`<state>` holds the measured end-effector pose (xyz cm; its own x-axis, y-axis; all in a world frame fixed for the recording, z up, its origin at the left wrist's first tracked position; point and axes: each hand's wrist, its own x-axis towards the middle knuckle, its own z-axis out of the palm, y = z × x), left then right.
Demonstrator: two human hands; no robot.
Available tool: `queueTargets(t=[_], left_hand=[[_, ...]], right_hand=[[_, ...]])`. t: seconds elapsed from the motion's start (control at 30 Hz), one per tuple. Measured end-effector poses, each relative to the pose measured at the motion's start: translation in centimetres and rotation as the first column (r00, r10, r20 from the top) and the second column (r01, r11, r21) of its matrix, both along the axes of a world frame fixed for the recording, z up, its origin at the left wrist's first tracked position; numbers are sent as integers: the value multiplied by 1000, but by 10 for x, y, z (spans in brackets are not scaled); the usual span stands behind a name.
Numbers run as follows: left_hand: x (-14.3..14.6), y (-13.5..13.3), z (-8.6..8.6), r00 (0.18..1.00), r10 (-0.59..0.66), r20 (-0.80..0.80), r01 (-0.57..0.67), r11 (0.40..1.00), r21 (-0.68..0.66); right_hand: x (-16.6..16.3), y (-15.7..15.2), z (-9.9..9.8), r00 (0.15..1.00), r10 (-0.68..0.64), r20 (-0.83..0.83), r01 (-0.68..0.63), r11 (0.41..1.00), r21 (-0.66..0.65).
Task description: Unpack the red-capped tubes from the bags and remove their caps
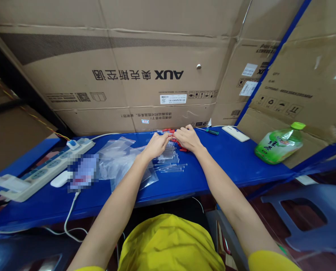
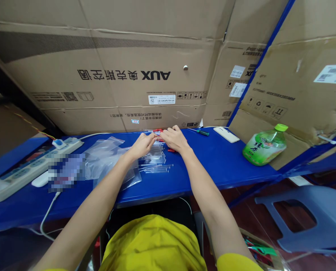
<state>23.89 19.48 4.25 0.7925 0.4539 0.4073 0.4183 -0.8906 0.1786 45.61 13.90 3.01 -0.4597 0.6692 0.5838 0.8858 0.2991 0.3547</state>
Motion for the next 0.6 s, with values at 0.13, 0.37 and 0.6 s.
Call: queueTargets(t=[0.13, 0.37, 0.6], left_hand=[[-1, 0, 2, 1000, -14, 14, 14, 1000, -11], [-3, 4, 1, 999, -36, 41, 37, 999, -28], [-5, 8, 0, 997, -63, 55, 65, 997, -36]], right_hand=[[0, 0, 0, 1000, -4, -5, 4, 1000, 2], [2, 1, 0, 1000, 17, -2, -17, 999, 27], [1, 1, -1, 1000, 16, 6, -16, 998, 57]])
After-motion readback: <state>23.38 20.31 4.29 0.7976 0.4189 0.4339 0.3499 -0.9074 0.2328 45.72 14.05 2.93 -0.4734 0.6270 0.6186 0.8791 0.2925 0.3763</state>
